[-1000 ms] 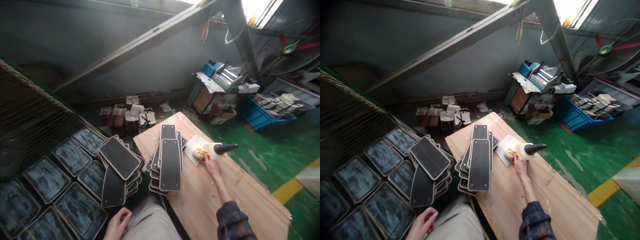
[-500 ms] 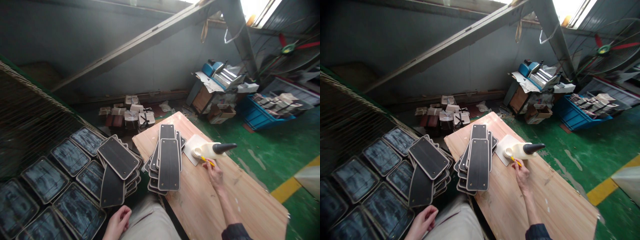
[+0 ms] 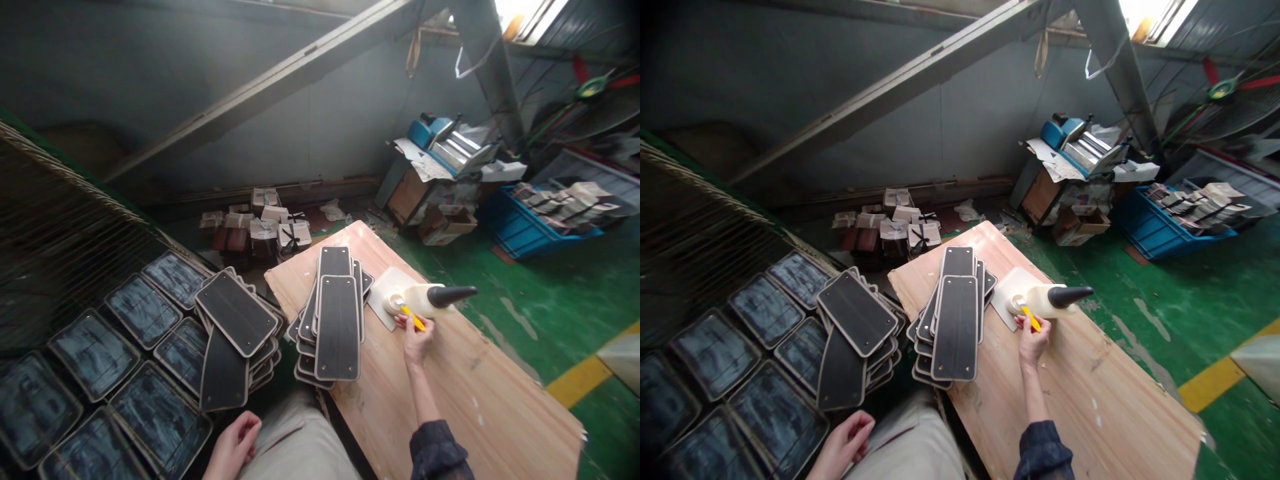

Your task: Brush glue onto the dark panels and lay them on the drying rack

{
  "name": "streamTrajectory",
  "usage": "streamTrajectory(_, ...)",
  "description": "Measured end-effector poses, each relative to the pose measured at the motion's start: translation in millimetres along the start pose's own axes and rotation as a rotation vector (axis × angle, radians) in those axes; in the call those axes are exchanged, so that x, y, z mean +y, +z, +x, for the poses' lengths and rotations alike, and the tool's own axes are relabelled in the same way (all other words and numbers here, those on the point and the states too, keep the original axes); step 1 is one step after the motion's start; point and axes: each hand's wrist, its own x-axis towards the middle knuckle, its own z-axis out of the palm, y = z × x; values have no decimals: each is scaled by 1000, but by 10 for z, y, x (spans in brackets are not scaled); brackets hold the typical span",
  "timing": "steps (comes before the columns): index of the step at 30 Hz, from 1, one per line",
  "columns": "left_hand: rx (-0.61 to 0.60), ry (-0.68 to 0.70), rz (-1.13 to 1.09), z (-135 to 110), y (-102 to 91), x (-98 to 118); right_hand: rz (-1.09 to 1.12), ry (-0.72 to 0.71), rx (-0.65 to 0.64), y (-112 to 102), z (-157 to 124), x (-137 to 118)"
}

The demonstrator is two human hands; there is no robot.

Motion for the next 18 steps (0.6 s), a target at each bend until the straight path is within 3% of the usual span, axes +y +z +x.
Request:
streamTrajectory(7,-15,-10,18,11,3,21,58,51,114,71,-85,44)
streamTrajectory(18,-12,-20,3,11,10,58,236,239,210,-162,-253,-89)
